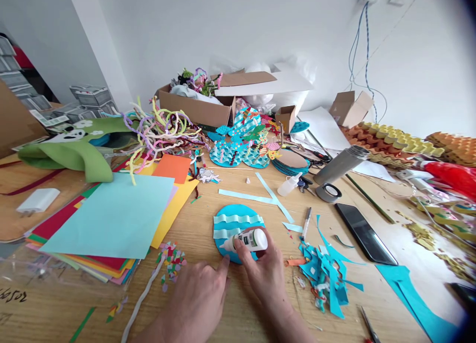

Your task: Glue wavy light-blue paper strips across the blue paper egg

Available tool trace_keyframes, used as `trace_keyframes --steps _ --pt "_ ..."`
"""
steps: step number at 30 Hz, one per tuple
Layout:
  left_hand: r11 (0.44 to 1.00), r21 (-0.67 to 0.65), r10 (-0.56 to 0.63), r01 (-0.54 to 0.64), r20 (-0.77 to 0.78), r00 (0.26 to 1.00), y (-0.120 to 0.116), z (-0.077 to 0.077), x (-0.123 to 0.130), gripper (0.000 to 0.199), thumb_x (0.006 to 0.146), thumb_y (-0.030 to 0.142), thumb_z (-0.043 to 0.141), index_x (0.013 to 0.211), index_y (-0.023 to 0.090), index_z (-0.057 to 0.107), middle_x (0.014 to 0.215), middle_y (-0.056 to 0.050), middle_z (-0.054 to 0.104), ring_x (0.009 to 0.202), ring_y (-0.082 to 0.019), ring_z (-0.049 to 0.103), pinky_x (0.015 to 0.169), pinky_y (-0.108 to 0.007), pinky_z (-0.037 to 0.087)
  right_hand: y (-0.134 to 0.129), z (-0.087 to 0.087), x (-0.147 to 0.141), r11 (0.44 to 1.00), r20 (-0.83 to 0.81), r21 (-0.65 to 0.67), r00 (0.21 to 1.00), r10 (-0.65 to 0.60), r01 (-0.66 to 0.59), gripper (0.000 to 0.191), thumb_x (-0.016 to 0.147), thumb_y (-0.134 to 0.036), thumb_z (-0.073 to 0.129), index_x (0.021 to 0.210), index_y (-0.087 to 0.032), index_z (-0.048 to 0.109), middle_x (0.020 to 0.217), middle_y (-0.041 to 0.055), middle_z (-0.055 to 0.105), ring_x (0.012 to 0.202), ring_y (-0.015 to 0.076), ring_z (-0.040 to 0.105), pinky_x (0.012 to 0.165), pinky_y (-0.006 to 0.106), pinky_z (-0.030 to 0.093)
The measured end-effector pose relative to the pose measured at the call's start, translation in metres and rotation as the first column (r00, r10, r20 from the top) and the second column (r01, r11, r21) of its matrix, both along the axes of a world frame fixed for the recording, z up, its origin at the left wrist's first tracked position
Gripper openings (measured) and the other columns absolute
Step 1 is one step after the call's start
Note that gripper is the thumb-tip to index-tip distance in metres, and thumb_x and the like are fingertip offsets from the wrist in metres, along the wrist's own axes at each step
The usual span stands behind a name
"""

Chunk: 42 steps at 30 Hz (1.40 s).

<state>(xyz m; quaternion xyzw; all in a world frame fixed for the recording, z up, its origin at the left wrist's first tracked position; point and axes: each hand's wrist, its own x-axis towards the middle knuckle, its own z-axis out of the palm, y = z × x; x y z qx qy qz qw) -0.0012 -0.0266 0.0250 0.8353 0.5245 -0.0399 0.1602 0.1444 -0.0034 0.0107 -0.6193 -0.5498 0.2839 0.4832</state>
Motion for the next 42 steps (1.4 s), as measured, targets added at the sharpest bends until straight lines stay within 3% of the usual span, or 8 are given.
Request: trace_keyframes --steps 4,12,19,28,39,42 --pt "1.000 0.003 -0.008 0.008 -0.007 1.000 0.0000 0.0006 0.0004 0.039 0.094 0.019 0.035 0.125 0.022 0.058 0.077 -0.010 0.072 0.072 -0.029 0.069 0.062 -0.038 0.051 0.0001 0.0008 0.0007 1.000 -0.007 -0.015 1.000 0.002 -0.002 0.023 0.076 -0.040 0.067 0.073 -0.020 0.057 0.062 -0.0010 0.061 0.054 0.0131 0.052 0.050 0.023 0.042" --pt "1.000 -0.012 -0.006 0.006 -0.003 1.000 0.0007 0.0011 0.0001 0.042 0.095 0.022 0.037 0.134 0.023 0.051 0.078 -0.010 0.072 0.076 -0.028 0.069 0.064 -0.036 0.050 -0.0002 0.0055 0.0084 0.997 -0.186 -0.041 0.980 -0.075 0.069 0.029 0.075 -0.045 0.069 0.080 -0.018 0.059 0.061 -0.0001 0.061 0.053 0.0151 0.057 0.048 0.024 0.046" --pt "1.000 -0.014 0.000 0.000 0.010 1.000 0.0004 -0.0003 -0.0012 0.042 0.095 0.021 0.036 0.135 0.022 0.052 0.078 -0.010 0.072 0.075 -0.026 0.069 0.065 -0.034 0.049 -0.0002 0.0049 0.0044 0.999 -0.077 -0.017 0.997 -0.031 0.029 0.024 0.077 -0.041 0.067 0.074 -0.019 0.057 0.057 -0.0018 0.057 0.049 0.0122 0.049 0.046 0.023 0.041" --pt "1.000 -0.017 0.000 0.000 0.000 1.000 -0.0005 0.0038 0.0003 0.039 0.094 0.018 0.036 0.126 0.022 0.058 0.078 -0.010 0.072 0.074 -0.029 0.069 0.065 -0.038 0.051 0.0005 -0.0026 0.0023 0.999 -0.016 -0.036 1.000 0.012 -0.012 0.024 0.079 -0.042 0.065 0.074 -0.020 0.055 0.062 -0.0007 0.059 0.054 0.0135 0.050 0.050 0.024 0.042" --pt "1.000 -0.015 0.008 -0.008 0.008 1.000 0.0007 0.0014 -0.0002 0.039 0.094 0.020 0.038 0.128 0.022 0.057 0.079 -0.010 0.072 0.075 -0.026 0.069 0.066 -0.035 0.050 -0.0002 -0.0022 0.0024 0.999 -0.034 -0.051 0.999 0.002 -0.003 0.024 0.077 -0.042 0.066 0.074 -0.020 0.055 0.061 -0.0013 0.058 0.054 0.0132 0.050 0.050 0.024 0.041" --pt "1.000 -0.020 0.008 -0.008 0.015 1.000 0.0004 0.0020 -0.0004 0.040 0.094 0.020 0.037 0.130 0.023 0.055 0.078 -0.010 0.072 0.075 -0.027 0.069 0.066 -0.036 0.051 -0.0001 -0.0005 0.0028 0.998 -0.119 -0.065 0.993 -0.012 0.005 0.026 0.075 -0.042 0.069 0.074 -0.019 0.056 0.061 -0.0013 0.058 0.053 0.0130 0.050 0.048 0.024 0.041"
